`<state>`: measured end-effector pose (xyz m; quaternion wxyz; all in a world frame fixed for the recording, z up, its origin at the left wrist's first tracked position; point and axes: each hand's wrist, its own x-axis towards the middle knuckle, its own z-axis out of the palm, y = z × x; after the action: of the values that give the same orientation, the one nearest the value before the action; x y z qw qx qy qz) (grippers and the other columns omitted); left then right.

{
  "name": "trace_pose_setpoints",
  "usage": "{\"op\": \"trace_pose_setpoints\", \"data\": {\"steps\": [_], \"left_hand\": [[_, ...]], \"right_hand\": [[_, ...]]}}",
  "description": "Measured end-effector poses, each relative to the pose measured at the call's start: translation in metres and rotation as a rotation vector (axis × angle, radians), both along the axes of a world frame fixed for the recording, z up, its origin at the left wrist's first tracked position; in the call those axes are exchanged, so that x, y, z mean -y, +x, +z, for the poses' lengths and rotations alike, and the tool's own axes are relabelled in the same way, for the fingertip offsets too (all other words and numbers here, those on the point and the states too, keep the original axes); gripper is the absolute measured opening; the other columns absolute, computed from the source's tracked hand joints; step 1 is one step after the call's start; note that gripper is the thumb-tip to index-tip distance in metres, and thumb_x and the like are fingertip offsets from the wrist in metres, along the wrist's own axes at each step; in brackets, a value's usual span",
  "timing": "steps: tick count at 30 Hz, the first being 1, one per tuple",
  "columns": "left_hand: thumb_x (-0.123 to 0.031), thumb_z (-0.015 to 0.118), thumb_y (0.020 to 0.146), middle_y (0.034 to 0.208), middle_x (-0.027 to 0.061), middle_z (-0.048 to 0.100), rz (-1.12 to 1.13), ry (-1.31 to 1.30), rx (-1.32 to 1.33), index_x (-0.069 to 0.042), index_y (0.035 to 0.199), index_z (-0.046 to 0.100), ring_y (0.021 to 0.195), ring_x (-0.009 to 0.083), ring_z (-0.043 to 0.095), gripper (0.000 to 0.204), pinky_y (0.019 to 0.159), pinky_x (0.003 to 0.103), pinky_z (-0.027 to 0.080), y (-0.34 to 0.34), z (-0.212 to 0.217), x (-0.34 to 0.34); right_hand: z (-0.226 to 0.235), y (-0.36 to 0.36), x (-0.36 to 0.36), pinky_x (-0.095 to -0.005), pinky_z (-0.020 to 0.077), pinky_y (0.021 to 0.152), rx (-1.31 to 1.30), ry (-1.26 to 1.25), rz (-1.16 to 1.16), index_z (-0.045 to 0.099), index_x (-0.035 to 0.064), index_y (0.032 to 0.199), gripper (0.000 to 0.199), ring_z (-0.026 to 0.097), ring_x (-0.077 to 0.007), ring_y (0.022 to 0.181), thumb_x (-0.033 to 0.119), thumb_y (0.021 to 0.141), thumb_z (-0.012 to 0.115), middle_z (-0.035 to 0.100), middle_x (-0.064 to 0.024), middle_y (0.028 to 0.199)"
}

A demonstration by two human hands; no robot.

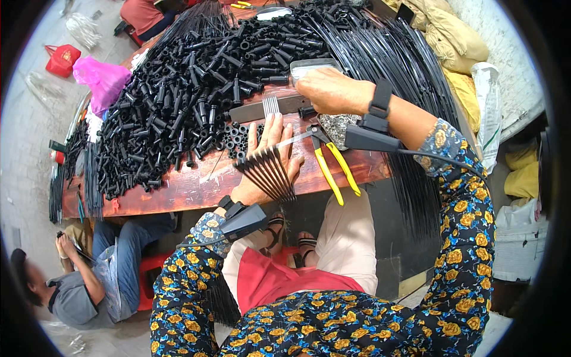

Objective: Assemble small plastic components onto black rods for umbrella manufacturing.

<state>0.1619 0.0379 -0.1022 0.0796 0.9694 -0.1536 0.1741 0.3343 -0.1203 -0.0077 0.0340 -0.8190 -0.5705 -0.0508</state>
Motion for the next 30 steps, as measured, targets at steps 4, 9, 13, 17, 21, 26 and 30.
{"op": "trace_pose_setpoints", "data": {"steps": [4,9,13,17,21,26,30], "left_hand": [[-0.037,0.061,0.090,0.153,0.0303,0.032,0.004,0.008,-0.027,0.008,0.141,0.045,0.147,0.0408,0.026,0.070,0.120,0.057,0.011,-0.002,0.006,0.001],[-0.037,0.062,0.090,0.154,0.0291,0.031,-0.009,-0.028,-0.036,0.008,0.141,0.045,0.147,0.0406,0.027,0.070,0.119,0.058,0.012,0.000,0.003,0.000],[-0.036,0.062,0.090,0.155,0.0276,0.031,0.016,0.016,-0.087,0.007,0.141,0.046,0.147,0.0402,0.027,0.068,0.119,0.058,0.013,0.002,0.012,0.005],[-0.033,0.063,0.090,0.155,0.0274,0.030,0.038,-0.015,-0.107,0.005,0.141,0.046,0.147,0.0400,0.027,0.066,0.120,0.057,0.012,0.001,0.014,0.009],[-0.032,0.064,0.090,0.156,0.0264,0.030,0.026,-0.003,-0.110,0.003,0.141,0.046,0.147,0.0388,0.027,0.065,0.120,0.057,0.011,0.002,0.017,0.009],[-0.032,0.063,0.090,0.156,0.0262,0.030,0.032,0.001,-0.120,0.003,0.142,0.046,0.147,0.0388,0.027,0.065,0.120,0.057,0.010,0.001,0.019,0.009],[-0.037,0.063,0.090,0.153,0.0274,0.032,0.024,0.013,-0.095,0.005,0.139,0.048,0.147,0.0391,0.027,0.067,0.118,0.061,0.012,0.002,0.017,0.008]], "right_hand": [[-0.017,0.018,-0.006,-0.0483,0.0537,0.067,0.027,0.112,-0.040,0.068,-0.0020,0.077,0.009,0.067,-0.0413,0.077,0.004,0.072,0.063,0.066,-0.0240,0.080],[-0.021,0.021,-0.014,-0.0506,0.0520,0.070,-0.117,0.064,-0.069,0.069,-0.0008,0.076,0.009,0.067,-0.0402,0.079,0.005,0.073,0.063,0.066,-0.0226,0.079],[-0.030,0.025,-0.015,-0.0491,0.0550,0.069,-0.151,0.088,-0.032,0.071,0.0003,0.080,0.010,0.070,-0.0410,0.082,0.006,0.075,0.064,0.070,-0.0239,0.083],[-0.043,0.028,-0.015,-0.0487,0.0551,0.073,-0.136,0.153,-0.020,0.072,0.0016,0.080,0.010,0.070,-0.0403,0.084,0.006,0.075,0.065,0.070,-0.0233,0.083],[-0.047,0.030,-0.012,-0.0480,0.0554,0.074,-0.181,0.165,0.007,0.072,-0.0002,0.082,0.011,0.070,-0.0402,0.086,0.006,0.077,0.064,0.071,-0.0243,0.086],[-0.039,0.028,-0.014,-0.0485,0.0518,0.084,-0.231,0.003,-0.084,0.072,0.0007,0.103,0.024,0.066,-0.0389,0.098,0.007,0.080,0.069,0.069,-0.0190,0.098],[-0.035,0.026,-0.014,-0.0486,0.0517,0.084,-0.225,-0.017,-0.078,0.072,0.0003,0.105,0.026,0.067,-0.0389,0.097,0.007,0.080,0.069,0.069,-0.0195,0.096]]}}
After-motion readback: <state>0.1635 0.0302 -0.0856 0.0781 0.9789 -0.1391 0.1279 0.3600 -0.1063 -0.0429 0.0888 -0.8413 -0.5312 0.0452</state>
